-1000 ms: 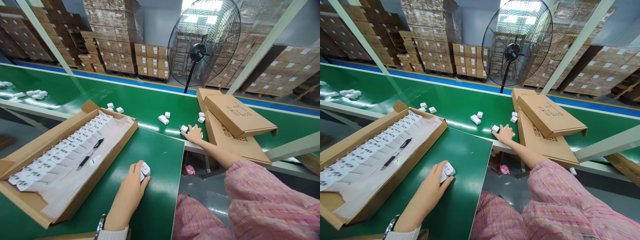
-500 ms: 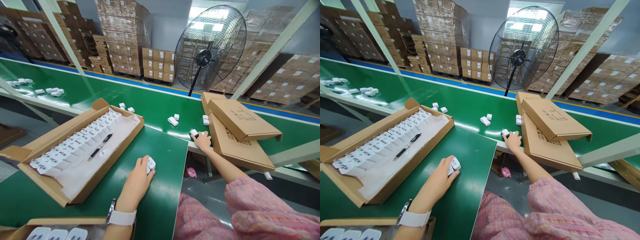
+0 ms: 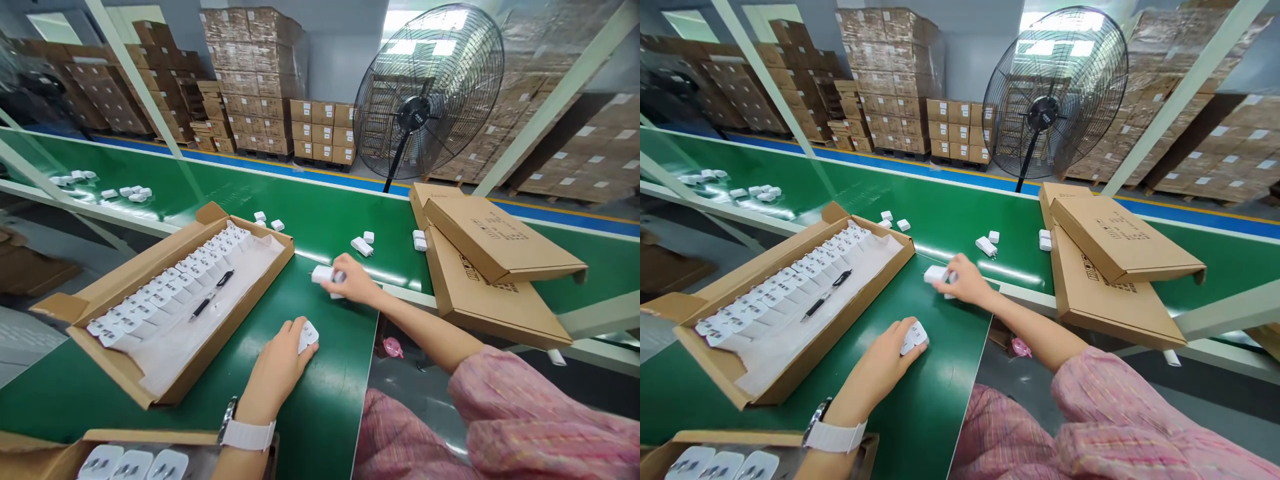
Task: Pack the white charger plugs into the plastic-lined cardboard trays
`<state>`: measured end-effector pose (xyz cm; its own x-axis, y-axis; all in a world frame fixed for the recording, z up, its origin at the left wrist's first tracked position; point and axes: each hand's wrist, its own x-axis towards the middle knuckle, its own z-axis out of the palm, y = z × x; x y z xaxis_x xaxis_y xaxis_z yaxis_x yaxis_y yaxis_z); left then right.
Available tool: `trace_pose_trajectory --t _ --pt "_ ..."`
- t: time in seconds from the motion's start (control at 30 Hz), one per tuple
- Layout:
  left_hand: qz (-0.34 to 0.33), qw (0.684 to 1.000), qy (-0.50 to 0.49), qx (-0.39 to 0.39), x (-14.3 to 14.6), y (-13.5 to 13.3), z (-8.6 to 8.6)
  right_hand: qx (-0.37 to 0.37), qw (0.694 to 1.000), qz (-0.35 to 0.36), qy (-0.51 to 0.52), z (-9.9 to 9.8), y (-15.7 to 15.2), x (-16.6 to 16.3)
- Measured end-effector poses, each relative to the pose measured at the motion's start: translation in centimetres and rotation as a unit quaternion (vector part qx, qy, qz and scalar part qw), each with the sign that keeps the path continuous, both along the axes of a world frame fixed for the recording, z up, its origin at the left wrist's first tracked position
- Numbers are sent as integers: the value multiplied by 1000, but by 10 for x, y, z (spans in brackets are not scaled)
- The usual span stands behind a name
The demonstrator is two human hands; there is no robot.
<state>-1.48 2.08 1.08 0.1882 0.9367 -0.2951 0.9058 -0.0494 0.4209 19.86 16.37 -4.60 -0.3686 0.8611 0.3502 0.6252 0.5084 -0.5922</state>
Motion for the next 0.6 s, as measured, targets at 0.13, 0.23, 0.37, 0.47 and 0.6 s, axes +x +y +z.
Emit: trace_pose_trajectory --t 0.13,0.23,0.37,0.47,0.6 --pt "-8 1000 -18 -6 -3 0 0 -50 996 76 -19 1 8 -21" --pt "-4 999 -38 -4 -4 -1 -1 -74 976 -165 -122 -3 49 10" --pt "2 998 -62 3 -6 -1 -2 -146 912 -344 -171 -18 111 64" --pt "5 998 -65 -6 -6 -1 -1 -189 883 -386 -189 -36 131 84" --pt "7 998 -65 -12 -6 -1 -1 -180 882 -385 -206 -60 123 90"
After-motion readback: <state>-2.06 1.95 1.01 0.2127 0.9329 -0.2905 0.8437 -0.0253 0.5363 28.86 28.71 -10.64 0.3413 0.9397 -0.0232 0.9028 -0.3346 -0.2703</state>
